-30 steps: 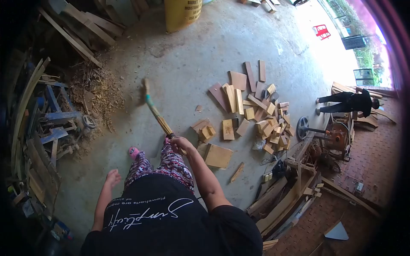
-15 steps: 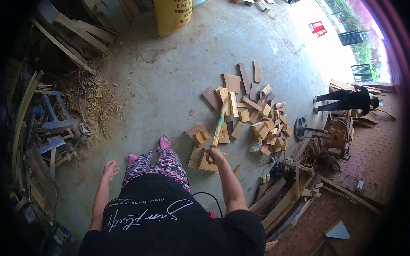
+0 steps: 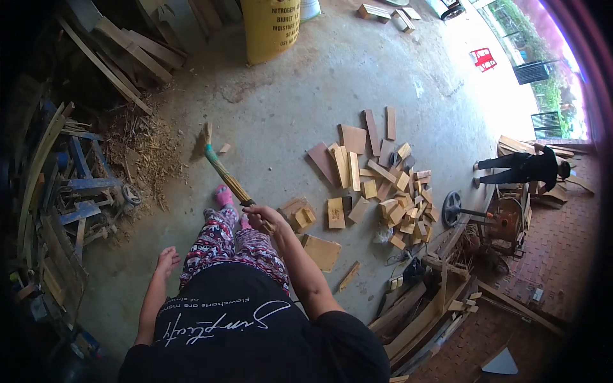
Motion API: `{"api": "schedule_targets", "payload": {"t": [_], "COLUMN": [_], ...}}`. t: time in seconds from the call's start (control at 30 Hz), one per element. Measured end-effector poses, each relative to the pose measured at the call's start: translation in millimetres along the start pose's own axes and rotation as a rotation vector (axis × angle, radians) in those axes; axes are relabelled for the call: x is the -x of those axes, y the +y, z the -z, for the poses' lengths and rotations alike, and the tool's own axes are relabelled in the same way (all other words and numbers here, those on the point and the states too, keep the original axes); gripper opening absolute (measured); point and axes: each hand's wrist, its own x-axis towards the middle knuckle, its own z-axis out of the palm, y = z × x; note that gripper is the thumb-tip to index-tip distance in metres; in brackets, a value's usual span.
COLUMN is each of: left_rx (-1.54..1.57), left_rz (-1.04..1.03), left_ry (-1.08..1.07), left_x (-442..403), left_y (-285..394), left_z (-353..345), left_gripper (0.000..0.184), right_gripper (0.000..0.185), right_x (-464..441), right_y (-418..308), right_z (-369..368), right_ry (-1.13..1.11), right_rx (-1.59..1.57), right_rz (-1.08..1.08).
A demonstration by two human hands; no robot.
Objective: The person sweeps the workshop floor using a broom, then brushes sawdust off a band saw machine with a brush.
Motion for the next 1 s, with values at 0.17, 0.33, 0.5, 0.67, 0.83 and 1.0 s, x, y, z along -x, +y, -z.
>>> {"api": "schedule_targets", "payload": {"t": [0.17,0.33,0.5,0.67,0.83,1.0], "left_rx": [-0.007,-0.002,0.075,0.137,0.116,0.147], "left_rz": [0.0,0.067,0.042,0.026,0.034,0.016], "left_ry": [-0.006,0.002,0.008,0.035,0.044,0.069], "left_x": [-21,-52,-85,-81,-98,-113], "left_y": [18,47,95,172,221,271], "left_z": [-7,-25,-39,-50,-61,-80], "left_gripper": [0.03,0.026,0.025,0.023,0.026,0.02], "right_gripper": [0.014,0.015,0.024,0.006,0.016,0.018], "right_x": [62,91,38,-78,-164,-93], "right_y": [-18,-79,-193,-192,-178,-307], "right_z": [32,75,112,36,-37,-100], "right_ry": [0.077,0.483,0.367,0.509,0.253,-0.307], "right_rx": [0.353,0.175,-0.018,0.451,0.638,-0.51], "right_rz": [0.365,0.403,0.299,0.272,-0.033,-0.377]}}
